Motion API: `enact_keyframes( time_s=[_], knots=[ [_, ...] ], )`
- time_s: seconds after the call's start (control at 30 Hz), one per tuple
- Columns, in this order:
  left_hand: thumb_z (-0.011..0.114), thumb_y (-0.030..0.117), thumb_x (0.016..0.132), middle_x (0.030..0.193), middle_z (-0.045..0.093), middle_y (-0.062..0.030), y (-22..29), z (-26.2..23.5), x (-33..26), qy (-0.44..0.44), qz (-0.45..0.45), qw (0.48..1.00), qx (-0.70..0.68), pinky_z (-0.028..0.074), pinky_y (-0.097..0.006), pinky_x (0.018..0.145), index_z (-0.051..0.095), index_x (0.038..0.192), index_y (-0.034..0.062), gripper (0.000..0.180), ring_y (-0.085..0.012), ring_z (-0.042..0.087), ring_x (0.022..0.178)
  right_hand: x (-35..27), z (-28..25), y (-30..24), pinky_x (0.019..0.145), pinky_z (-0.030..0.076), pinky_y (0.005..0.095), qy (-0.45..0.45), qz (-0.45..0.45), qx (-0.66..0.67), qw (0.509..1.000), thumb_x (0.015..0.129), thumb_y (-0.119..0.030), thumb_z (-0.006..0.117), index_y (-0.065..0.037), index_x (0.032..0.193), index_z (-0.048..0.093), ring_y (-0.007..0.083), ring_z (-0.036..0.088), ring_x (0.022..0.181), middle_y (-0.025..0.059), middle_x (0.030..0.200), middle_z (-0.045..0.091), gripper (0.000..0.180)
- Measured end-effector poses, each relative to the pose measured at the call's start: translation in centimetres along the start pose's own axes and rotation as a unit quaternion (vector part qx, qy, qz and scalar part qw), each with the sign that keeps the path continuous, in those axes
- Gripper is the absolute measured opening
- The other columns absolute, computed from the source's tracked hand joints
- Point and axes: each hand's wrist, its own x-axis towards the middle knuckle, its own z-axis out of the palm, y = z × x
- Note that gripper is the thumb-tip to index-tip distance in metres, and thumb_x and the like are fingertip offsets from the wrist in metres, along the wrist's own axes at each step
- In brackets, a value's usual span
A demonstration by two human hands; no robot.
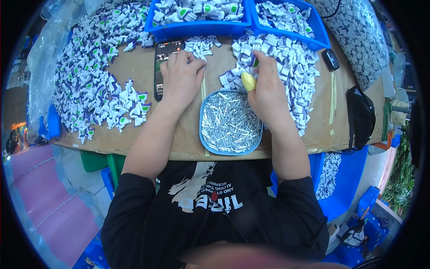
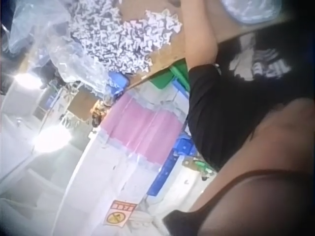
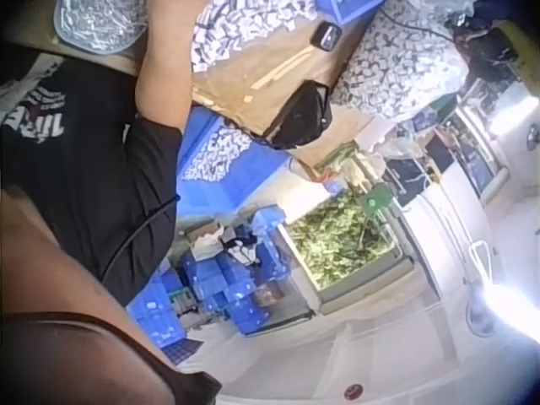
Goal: Assembling small plastic toy components by hand at a factory workbench.
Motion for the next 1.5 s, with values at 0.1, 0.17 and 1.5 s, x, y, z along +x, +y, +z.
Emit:
enact_keyframes(
  time_s=[0.1, 0.17, 1.5],
  knots=[
    [0.070, 0.016, 0.076, 0.091, 0.055, 0.0005, 0.1, 0.0, -0.4, -0.018, 0.016, 0.999, -0.032, 0.034, -0.040, 0.083, 0.067, 0.087, 0.0154, 0.011, -0.0197, 0.051, 0.094, -0.2, 0.1, -0.1, 0.075, 0.051, 0.0426, -0.001, 0.012, -0.001, 1.000, 0.068, 0.007, 0.060, 0.000, 0.128, 0.038, 0.0413, 0.056, 0.095, 0.0231, 0.111, 0.049, 0.064],
    [0.069, 0.016, 0.077, 0.091, 0.056, 0.0008, 0.3, -0.1, -0.6, -0.025, 0.023, 0.999, -0.040, 0.033, -0.040, 0.083, 0.067, 0.088, 0.0156, 0.011, -0.0191, 0.052, 0.094, -0.1, 0.1, -0.2, 0.074, 0.051, 0.0428, 0.003, 0.017, 0.008, 1.000, 0.068, 0.007, 0.060, 0.000, 0.128, 0.038, 0.0414, 0.056, 0.094, 0.0232, 0.111, 0.049, 0.064],
    [0.062, 0.013, 0.092, 0.082, 0.061, -0.0035, 3.2, -0.9, -1.7, -0.045, -0.151, 0.712, -0.684, 0.044, -0.019, 0.060, 0.056, 0.102, 0.0005, 0.017, -0.0052, 0.055, 0.069, -1.1, 2.0, -1.5, 0.078, 0.049, 0.0259, -0.149, 0.119, 0.476, 0.859, 0.091, -0.003, 0.053, 0.000, 0.134, 0.044, 0.0128, 0.057, 0.094, 0.0078, 0.112, 0.057, 0.044]
  ],
)
